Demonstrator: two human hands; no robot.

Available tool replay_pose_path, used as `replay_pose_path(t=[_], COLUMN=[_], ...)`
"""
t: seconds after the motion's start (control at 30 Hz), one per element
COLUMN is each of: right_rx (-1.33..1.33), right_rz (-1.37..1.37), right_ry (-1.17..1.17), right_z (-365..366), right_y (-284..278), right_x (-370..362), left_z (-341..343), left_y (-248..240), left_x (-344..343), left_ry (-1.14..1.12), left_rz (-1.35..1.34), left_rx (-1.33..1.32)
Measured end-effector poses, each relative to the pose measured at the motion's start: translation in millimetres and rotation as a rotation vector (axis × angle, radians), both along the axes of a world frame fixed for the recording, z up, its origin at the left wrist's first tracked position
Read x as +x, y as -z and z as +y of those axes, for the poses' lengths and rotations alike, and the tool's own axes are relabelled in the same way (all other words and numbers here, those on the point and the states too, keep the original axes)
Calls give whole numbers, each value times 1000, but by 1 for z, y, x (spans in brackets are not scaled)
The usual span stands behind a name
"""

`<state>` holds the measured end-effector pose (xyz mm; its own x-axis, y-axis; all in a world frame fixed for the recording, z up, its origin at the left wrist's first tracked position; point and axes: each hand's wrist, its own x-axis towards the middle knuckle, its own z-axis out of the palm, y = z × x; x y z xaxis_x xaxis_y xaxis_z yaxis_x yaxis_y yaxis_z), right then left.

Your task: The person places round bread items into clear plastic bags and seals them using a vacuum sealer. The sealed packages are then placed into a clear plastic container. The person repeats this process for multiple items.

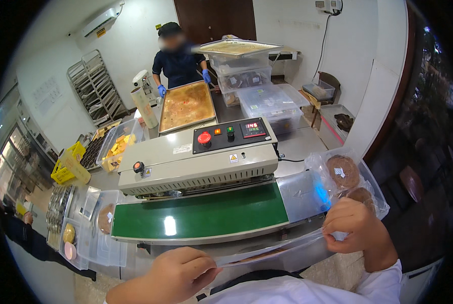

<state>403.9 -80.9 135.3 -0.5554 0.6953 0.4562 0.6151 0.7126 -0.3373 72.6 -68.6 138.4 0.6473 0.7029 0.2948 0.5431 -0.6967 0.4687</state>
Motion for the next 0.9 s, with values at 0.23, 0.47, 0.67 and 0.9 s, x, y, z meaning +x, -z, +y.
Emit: replay_pose_path(t=[0.23,0.47,0.67,0.9], right_rx=[-104,-148,-691,-725], right_rz=[97,354,991,903], right_ry=[104,189,154,196], right_z=[18,16,3,7], right_y=[28,53,130,169], right_x=[-9,-2,-6,1], left_z=[24,21,34,45], left_y=[26,46,58,131], left_x=[-2,2,6,6], left_ry=[-107,-221,-194,-39], left_rz=[-46,-294,-336,-537], left_rx=[-251,-447,-326,-769])
